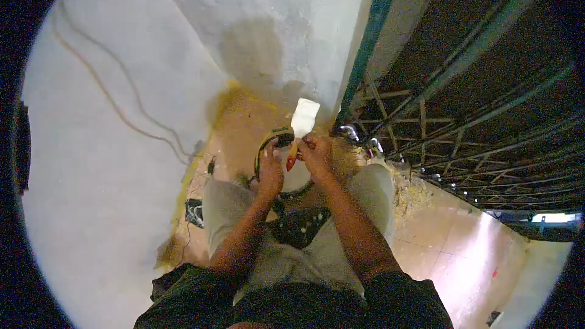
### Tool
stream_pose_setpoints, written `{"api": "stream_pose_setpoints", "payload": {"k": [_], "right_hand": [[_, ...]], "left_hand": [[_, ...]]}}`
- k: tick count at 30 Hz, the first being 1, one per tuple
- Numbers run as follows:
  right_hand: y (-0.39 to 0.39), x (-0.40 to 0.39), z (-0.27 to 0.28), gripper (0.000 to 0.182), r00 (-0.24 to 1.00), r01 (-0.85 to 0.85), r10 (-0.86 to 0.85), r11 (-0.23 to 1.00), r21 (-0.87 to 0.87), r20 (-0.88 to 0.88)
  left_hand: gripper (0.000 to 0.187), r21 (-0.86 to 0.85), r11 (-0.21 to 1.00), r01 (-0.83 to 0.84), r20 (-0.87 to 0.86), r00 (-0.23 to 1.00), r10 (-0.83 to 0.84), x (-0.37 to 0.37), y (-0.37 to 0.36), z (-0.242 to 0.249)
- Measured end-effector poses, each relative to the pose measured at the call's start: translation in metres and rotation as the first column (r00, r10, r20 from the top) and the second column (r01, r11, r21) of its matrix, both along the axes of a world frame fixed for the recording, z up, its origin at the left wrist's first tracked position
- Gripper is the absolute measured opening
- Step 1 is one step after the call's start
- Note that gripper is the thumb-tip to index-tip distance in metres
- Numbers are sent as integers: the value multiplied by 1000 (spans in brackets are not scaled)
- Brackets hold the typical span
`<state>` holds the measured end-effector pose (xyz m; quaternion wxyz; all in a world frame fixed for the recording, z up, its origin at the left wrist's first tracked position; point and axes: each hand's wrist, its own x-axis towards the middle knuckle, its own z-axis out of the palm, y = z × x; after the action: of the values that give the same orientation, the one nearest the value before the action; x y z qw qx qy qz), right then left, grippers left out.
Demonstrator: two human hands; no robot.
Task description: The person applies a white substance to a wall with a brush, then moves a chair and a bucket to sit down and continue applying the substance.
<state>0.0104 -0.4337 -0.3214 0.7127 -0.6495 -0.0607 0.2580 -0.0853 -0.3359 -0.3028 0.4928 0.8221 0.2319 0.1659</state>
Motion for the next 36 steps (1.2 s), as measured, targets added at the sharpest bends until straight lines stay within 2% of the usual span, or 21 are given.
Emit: {"api": "stream_pose_setpoints", "payload": {"k": [1,2,3,5,6,8,9,11,12,13,14,17,20,23,25,28,30,32,34,35,36], "right_hand": [[1,5,2,16,996,-46,46,999,12,-74],[5,11,0,16,996,-39,38,999,-16,-84],[10,18,-2,16,989,-50,47,999,-15,-143],[20,33,-8,16,977,-66,57,997,-38,-204],[22,41,-10,16,972,-134,123,990,-40,-200],[25,52,-26,16,952,-217,206,976,-24,-228],[27,55,-19,16,953,-220,209,975,-26,-221],[30,55,-3,16,969,-246,238,951,-186,-64],[24,51,-15,16,967,-254,247,950,-183,-62],[11,51,-44,16,945,-302,285,949,-92,-158],[3,55,-56,15,911,-341,331,940,3,-245],[-8,53,-39,16,862,-458,459,887,60,-215],[-14,55,-76,18,846,-491,470,871,-26,-252],[5,55,-47,21,903,-413,408,911,-10,-137],[21,59,-26,22,918,-388,386,922,-8,-89],[22,52,-12,24,924,-380,377,924,-41,-63],[24,57,-5,26,922,-386,386,920,-64,-19],[20,45,-8,29,937,-313,333,935,168,-106],[20,34,40,28,963,-271,270,958,94,20],[21,30,60,27,967,-223,219,975,15,128],[21,28,66,27,968,-216,211,976,24,139]], "left_hand": [[38,101,992,-78,-29,996,82,3,5,-4],[39,47,998,-51,-136,989,57,5,11,-7],[39,19,999,-48,-147,988,50,10,18,-1],[41,171,984,-45,-68,996,58,23,31,9],[43,167,984,54,-50,998,-46,26,43,8],[44,130,991,30,-48,999,-24,34,57,9],[44,119,993,7,-48,999,-1,40,63,11],[44,114,993,-29,-38,999,34,47,73,5],[42,221,974,54,-81,996,-37,47,81,-4],[41,318,938,140,-132,986,-102,47,89,-9],[41,322,938,128,-126,988,-92,50,95,-10],[39,307,936,172,-23,985,-173,47,106,-2],[36,322,932,167,-32,986,-166,52,115,6],[34,431,896,105,107,980,-166,62,124,-6],[33,406,907,111,202,957,-207,65,127,-14],[36,310,944,113,166,971,-171,62,121,-18],[37,299,949,103,248,952,-182,61,118,-11],[39,281,955,95,316,931,-185,48,108,-7],[38,188,981,-46,132,991,22,33,100,-7],[38,203,978,-41,147,989,11,27,97,-8],[40,197,973,117,-18,993,-116,21,91,2]]}}
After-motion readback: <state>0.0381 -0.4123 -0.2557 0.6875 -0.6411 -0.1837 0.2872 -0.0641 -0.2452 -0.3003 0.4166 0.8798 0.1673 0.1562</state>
